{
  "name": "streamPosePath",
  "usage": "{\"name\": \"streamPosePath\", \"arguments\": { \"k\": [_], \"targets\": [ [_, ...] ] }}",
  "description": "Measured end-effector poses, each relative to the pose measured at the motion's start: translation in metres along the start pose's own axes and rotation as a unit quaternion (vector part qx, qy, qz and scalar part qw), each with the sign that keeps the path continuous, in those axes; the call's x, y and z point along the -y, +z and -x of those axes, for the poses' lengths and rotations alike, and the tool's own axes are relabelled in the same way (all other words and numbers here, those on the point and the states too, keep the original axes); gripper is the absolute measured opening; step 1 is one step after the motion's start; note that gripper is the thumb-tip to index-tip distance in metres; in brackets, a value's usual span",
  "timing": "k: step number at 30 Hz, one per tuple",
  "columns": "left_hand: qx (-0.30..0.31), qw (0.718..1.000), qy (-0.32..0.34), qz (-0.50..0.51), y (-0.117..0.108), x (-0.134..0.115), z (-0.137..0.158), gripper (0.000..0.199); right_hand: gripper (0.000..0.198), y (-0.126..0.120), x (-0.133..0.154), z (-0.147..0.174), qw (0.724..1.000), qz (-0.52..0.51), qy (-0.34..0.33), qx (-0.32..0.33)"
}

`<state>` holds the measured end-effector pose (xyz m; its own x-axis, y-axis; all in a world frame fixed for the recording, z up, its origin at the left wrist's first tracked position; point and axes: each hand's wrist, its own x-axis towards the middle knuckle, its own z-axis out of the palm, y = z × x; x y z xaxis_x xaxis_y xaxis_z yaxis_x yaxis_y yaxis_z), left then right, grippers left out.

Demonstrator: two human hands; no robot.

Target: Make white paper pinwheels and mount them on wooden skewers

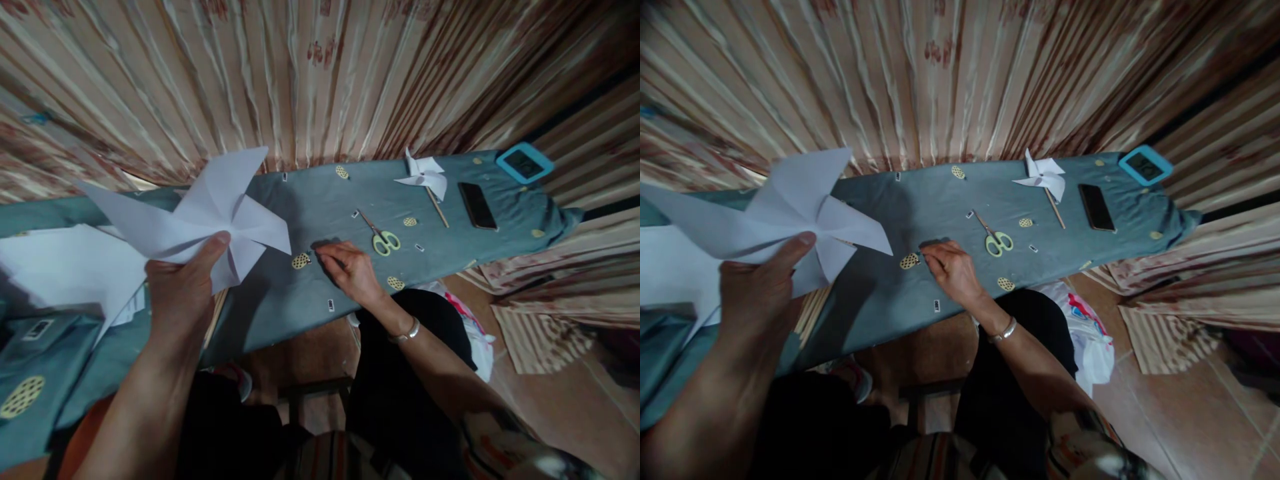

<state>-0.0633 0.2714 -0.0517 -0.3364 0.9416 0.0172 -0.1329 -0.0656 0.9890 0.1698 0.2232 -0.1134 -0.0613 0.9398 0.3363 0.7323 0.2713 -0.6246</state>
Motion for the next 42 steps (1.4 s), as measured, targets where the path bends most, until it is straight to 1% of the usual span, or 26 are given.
{"name": "streamPosePath", "arguments": {
  "k": [2, 5, 9, 11, 14, 17, 22, 26, 32, 35, 37, 39, 42],
  "targets": [
    [0.004, 1.000, 0.001, -0.002, 0.001, 0.001, 0.002, 0.030, 0.020, 0.005, 0.004, -0.004, 1.000, -0.015, -0.004, 0.004],
    [-0.005, 1.000, -0.009, 0.005, 0.003, -0.002, 0.004, 0.031, 0.012, 0.013, 0.004, -0.007, 1.000, -0.010, -0.018, 0.010],
    [-0.014, 0.999, -0.019, 0.031, 0.007, -0.006, 0.006, 0.026, 0.010, 0.021, -0.001, -0.007, 1.000, 0.016, -0.024, 0.013],
    [-0.008, 0.999, -0.021, 0.041, 0.007, -0.007, 0.006, 0.025, 0.012, 0.024, -0.004, -0.006, 1.000, 0.013, -0.015, 0.014],
    [0.001, 0.999, -0.013, 0.036, 0.004, -0.005, 0.005, 0.025, 0.012, 0.027, -0.009, -0.006, 1.000, -0.011, 0.017, 0.019],
    [0.011, 1.000, 0.002, 0.026, 0.001, -0.002, 0.002, 0.025, 0.009, 0.028, -0.015, -0.006, 0.998, -0.041, 0.041, 0.035],
    [0.003, 1.000, 0.007, 0.014, -0.001, 0.001, 0.001, 0.025, 0.012, 0.021, -0.021, -0.006, 0.994, -0.085, 0.050, 0.057],
    [-0.001, 1.000, 0.004, 0.026, 0.001, 0.000, 0.002, 0.020, 0.011, 0.017, -0.024, -0.006, 0.993, -0.089, 0.057, 0.052],
    [0.012, 0.999, -0.007, 0.049, 0.007, -0.003, 0.004, 0.025, 0.014, 0.008, -0.022, -0.006, 0.997, -0.045, 0.055, 0.040],
    [0.007, 0.999, -0.008, 0.041, 0.007, -0.002, 0.005, 0.025, 0.017, -0.001, -0.014, -0.006, 0.999, -0.017, 0.046, 0.017],
    [0.017, 1.000, -0.011, 0.024, 0.006, 0.001, 0.005, 0.027, 0.019, -0.003, -0.006, -0.006, 0.999, 0.014, 0.038, 0.012],
    [0.033, 0.999, -0.019, 0.004, 0.004, 0.006, 0.005, 0.029, 0.020, -0.002, 0.002, -0.006, 0.998, 0.054, 0.022, 0.026],
    [0.053, 0.998, -0.026, -0.009, 0.002, 0.012, 0.007, 0.029, 0.017, 0.003, 0.008, -0.006, 0.991, 0.112, -0.016, 0.076]
  ]
}}
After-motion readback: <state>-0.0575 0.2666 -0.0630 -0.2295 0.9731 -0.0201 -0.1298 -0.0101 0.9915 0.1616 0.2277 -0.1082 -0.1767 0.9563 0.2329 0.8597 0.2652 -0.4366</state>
